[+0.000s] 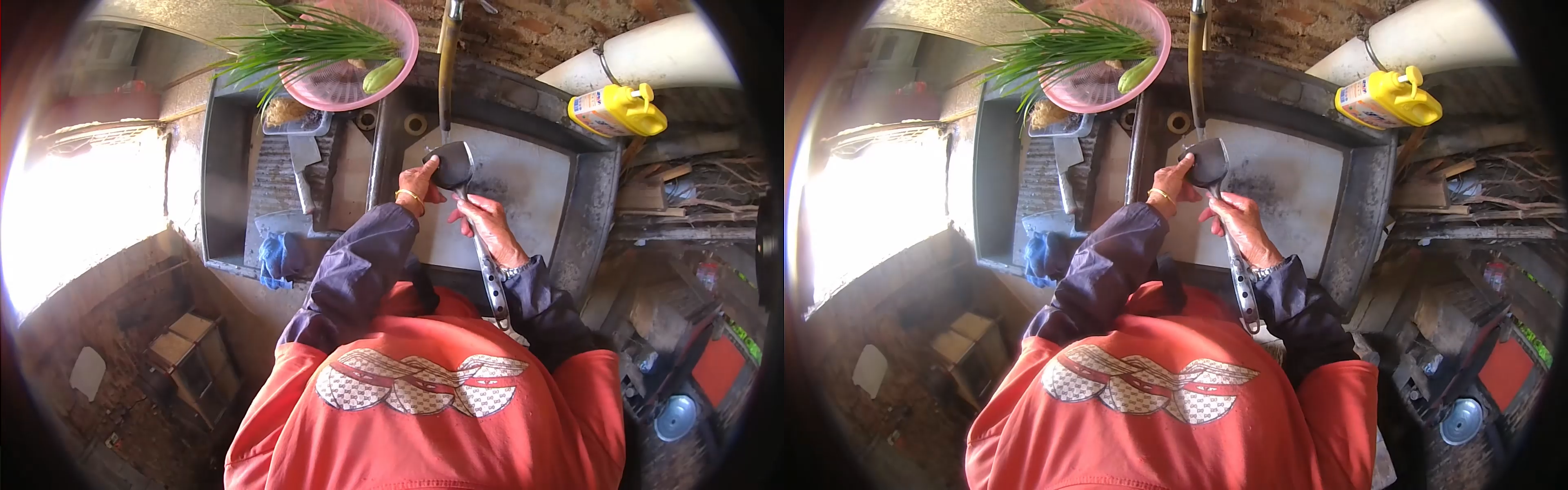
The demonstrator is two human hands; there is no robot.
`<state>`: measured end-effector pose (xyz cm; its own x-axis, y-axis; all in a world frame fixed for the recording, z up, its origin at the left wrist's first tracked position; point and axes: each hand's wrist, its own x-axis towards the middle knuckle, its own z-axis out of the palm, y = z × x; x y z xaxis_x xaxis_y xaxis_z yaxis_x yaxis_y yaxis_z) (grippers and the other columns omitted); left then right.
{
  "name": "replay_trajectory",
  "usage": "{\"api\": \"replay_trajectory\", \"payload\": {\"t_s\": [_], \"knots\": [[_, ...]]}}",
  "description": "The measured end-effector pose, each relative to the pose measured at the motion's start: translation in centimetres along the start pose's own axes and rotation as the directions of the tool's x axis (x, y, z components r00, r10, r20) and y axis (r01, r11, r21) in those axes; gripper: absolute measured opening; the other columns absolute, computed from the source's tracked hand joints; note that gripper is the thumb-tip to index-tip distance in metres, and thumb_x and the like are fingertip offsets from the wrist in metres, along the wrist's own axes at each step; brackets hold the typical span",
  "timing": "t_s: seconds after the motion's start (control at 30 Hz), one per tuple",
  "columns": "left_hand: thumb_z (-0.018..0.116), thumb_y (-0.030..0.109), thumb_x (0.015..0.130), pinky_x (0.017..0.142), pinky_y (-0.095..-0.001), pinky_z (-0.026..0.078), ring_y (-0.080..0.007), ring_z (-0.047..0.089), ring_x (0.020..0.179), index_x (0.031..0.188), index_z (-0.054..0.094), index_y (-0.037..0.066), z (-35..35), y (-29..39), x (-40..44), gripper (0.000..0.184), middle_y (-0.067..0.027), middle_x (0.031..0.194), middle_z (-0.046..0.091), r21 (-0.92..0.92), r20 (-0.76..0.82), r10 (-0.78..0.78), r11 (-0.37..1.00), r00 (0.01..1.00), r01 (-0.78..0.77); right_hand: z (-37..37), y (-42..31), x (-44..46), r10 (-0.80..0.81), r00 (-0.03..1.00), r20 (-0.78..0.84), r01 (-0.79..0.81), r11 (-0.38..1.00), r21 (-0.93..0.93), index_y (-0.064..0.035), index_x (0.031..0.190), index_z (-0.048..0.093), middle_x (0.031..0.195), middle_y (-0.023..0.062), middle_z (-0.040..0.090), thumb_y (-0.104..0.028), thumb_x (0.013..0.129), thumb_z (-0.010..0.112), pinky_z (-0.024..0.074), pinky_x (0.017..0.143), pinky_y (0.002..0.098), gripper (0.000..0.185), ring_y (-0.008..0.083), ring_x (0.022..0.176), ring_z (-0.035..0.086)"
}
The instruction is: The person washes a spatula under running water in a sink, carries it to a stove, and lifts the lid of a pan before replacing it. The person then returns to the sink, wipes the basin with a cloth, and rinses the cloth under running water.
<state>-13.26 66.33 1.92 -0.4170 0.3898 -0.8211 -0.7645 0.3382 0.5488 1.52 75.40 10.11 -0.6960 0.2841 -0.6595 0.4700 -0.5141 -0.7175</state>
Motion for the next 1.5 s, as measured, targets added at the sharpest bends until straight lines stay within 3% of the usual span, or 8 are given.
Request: {"api": "replay_trajectory", "payload": {"t_s": [0.2, 0.4, 0.43, 0.6, 0.83, 1.07, 1.23, 1.5], "knots": [[0.066, 0.030, 0.086, 0.048, -0.0354, 0.053, -0.0262, 0.065, 0.054, 0.093, 0.062, -0.001, -1.0, -2.3, 3.0, 0.032, -0.0150, 0.075, 0.066, -0.137, 0.096, -0.088, 0.985, 0.992, 0.100, -0.6, 1.5, 3.7, 0.010, 1.000, 0.001, -0.010, 1.000, 0.020, 0.0008, 0.108, 0.061, 0.079, 0.0058, 0.067, -0.022, 0.095, 0.055, 0.0427, 0.053, 0.0220, 0.027, 0.0062, 0.059, 0.053], [0.067, 0.019, 0.079, 0.059, -0.0364, 0.053, -0.0245, 0.068, 0.073, 0.091, 0.067, 0.002, -2.3, -2.8, 2.4, 0.021, -0.0120, 0.081, 0.068, 0.235, -0.020, 0.276, 0.936, 0.961, -0.263, 0.0, 2.1, 6.7, -0.146, 0.989, -0.024, 0.141, 0.979, -0.144, -0.0002, 0.083, 0.061, 0.072, 0.0069, 0.067, -0.017, 0.093, 0.051, 0.0458, 0.050, 0.0244, 0.022, 0.0098, 0.054, 0.057], [0.066, 0.012, 0.082, 0.063, -0.0302, 0.052, -0.0197, 0.065, 0.075, 0.090, 0.067, 0.001, -2.4, -1.7, 2.8, 0.014, -0.0075, 0.080, 0.068, 0.431, -0.010, 0.567, 0.746, 0.824, -0.508, -0.1, 2.1, 6.5, -0.110, 0.994, -0.029, 0.102, 0.975, -0.198, 0.0000, 0.081, 0.061, 0.071, 0.0072, 0.066, -0.016, 0.092, 0.051, 0.0454, 0.047, 0.0256, 0.022, 0.0107, 0.051, 0.057], [0.069, 0.019, 0.076, 0.071, -0.0361, 0.050, -0.0266, 0.063, 0.077, 0.102, 0.064, 0.004, 1.3, 10.6, -1.8, 0.030, -0.0119, 0.091, 0.065, 0.659, 0.098, 0.929, 0.207, 0.356, -0.723, -2.5, 5.2, 4.6, -0.178, 0.970, -0.165, 0.096, 0.906, -0.413, -0.0025, 0.070, 0.051, 0.059, 0.0077, 0.060, -0.015, 0.088, 0.050, 0.0430, 0.039, 0.0288, 0.022, 0.0147, 0.043, 0.054], [0.072, 0.024, 0.074, 0.089, -0.0483, 0.042, -0.0333, 0.042, 0.124, 0.123, 0.051, 0.009, 9.5, 24.3, -7.4, 0.056, -0.0117, 0.132, 0.046, 0.736, 0.550, 0.831, -0.530, -0.085, -0.421, -5.1, 9.0, -1.9, -0.118, 0.963, -0.243, 0.034, 0.945, -0.326, -0.0039, 0.074, 0.052, 0.065, 0.0080, 0.063, -0.021, 0.092, 0.050, 0.0429, 0.041, 0.0268, 0.025, 0.0130, 0.045, 0.055], [0.063, 0.021, 0.079, 0.090, -0.0503, 0.041, -0.0333, 0.037, 0.129, 0.125, 0.050, 0.012, 7.2, 25.6, -5.2, 0.048, -0.0093, 0.137, 0.043, 0.624, 0.775, 0.621, -0.781, 0.120, 0.012, -5.6, 11.9, -5.0, -0.098, 0.955, -0.279, 0.012, 0.955, -0.296, -0.0027, 0.079, 0.055, 0.070, 0.0078, 0.064, -0.022, 0.095, 0.049, 0.0438, 0.043, 0.0243, 0.026, 0.0112, 0.048, 0.055], [0.057, 0.019, 0.082, 0.088, -0.0489, 0.043, -0.0316, 0.041, 0.127, 0.135, 0.044, 0.025, 1.9, 26.5, -6.4, 0.055, -0.0111, 0.140, 0.040, 0.582, 0.810, 0.587, -0.807, 0.024, 0.094, -5.5, 11.0, -6.9, -0.197, 0.944, -0.265, 0.083, 0.918, -0.387, -0.0016, 0.081, 0.056, 0.069, 0.0067, 0.063, -0.020, 0.095, 0.049, 0.0428, 0.044, 0.0244, 0.024, 0.0096, 0.049, 0.054], [0.069, 0.016, 0.074, 0.091, -0.0441, 0.044, -0.0329, 0.047, 0.120, 0.126, 0.050, 0.009, -3.5, 16.7, -16.8, 0.056, -0.0161, 0.131, 0.047, 0.728, 0.639, 0.765, -0.569, 0.078, -0.381, -2.2, 6.5, -8.9, -0.521, 0.836, -0.172, 0.296, 0.692, -0.658, -0.0003, 0.082, 0.055, 0.061, 0.0087, 0.055, -0.015, 0.095, 0.051, 0.0409, 0.046, 0.0324, 0.020, 0.0180, 0.049, 0.052]]}}
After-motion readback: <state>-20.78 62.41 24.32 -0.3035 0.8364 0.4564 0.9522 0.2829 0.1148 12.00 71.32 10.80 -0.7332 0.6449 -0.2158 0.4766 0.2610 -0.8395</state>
